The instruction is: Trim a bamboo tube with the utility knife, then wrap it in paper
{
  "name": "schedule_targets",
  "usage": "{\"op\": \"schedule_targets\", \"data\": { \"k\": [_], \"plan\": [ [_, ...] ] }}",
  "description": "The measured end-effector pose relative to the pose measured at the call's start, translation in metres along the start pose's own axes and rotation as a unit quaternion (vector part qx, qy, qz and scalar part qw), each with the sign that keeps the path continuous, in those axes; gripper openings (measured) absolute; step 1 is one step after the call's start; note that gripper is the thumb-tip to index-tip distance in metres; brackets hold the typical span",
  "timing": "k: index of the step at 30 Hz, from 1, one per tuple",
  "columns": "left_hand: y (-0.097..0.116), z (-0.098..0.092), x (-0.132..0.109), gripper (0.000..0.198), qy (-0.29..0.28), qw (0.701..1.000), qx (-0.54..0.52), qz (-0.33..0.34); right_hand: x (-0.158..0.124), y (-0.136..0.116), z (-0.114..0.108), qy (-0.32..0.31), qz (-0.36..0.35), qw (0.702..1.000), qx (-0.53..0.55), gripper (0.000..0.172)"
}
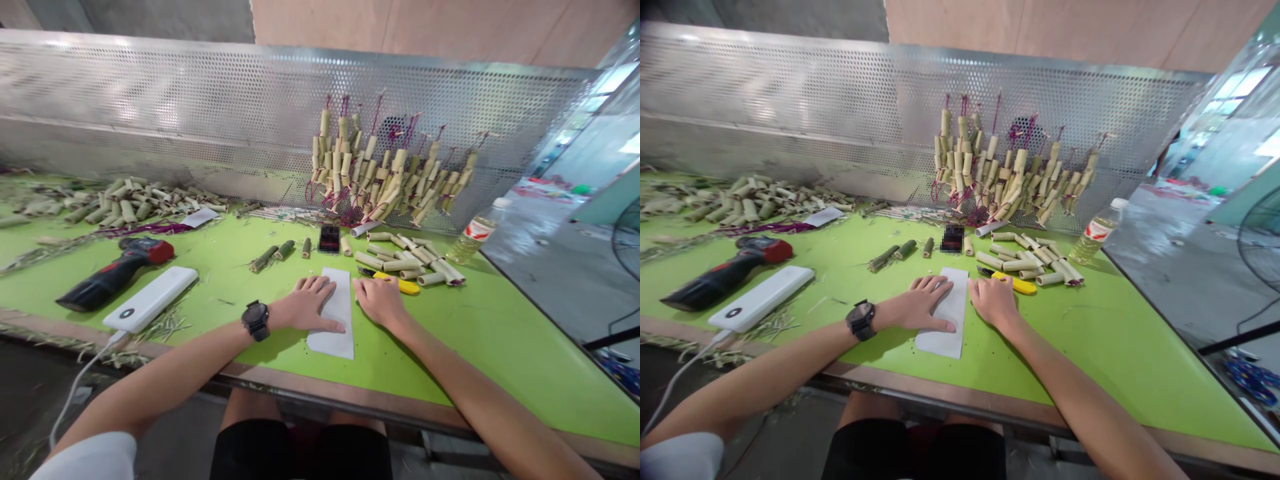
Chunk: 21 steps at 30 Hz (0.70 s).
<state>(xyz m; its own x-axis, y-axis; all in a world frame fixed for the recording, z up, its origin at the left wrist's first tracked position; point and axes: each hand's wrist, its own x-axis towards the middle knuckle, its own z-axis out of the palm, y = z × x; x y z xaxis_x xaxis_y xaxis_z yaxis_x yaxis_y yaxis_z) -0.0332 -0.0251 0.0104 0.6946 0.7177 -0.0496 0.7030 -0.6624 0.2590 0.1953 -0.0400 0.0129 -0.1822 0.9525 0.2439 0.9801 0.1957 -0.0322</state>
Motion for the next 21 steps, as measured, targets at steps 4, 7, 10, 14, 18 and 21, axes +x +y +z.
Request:
{"op": "schedule_targets", "data": {
  "k": [4, 7, 10, 14, 18, 21],
  "plan": [
    [0.0, 0.0, 0.0, 0.119, 0.003, 1.0, 0.003, 0.001, 0.003, 0.004, 0.002, 0.008, 0.001, 1.0, 0.0, 0.054],
    [0.0, 0.0, 0.0, 0.118, 0.001, 1.0, 0.002, 0.002, 0.003, 0.002, 0.003, 0.004, -0.003, 1.0, 0.011, 0.054],
    [0.0, 0.0, 0.0, 0.119, -0.001, 1.0, 0.002, 0.001, 0.0, -0.002, 0.001, -0.006, -0.031, 0.999, 0.032, 0.053],
    [0.0, 0.0, 0.0, 0.119, 0.001, 1.0, 0.007, 0.001, -0.005, -0.007, 0.0, 0.003, -0.069, 0.997, 0.039, 0.051],
    [0.0, 0.001, 0.0, 0.12, 0.001, 1.0, 0.004, 0.0, -0.002, -0.003, -0.001, -0.004, -0.056, 0.998, 0.014, 0.05],
    [0.0, 0.0, 0.0, 0.119, -0.001, 1.0, 0.007, 0.0, 0.003, 0.006, -0.004, -0.03, -0.02, 0.999, -0.026, 0.052]
  ]
}}
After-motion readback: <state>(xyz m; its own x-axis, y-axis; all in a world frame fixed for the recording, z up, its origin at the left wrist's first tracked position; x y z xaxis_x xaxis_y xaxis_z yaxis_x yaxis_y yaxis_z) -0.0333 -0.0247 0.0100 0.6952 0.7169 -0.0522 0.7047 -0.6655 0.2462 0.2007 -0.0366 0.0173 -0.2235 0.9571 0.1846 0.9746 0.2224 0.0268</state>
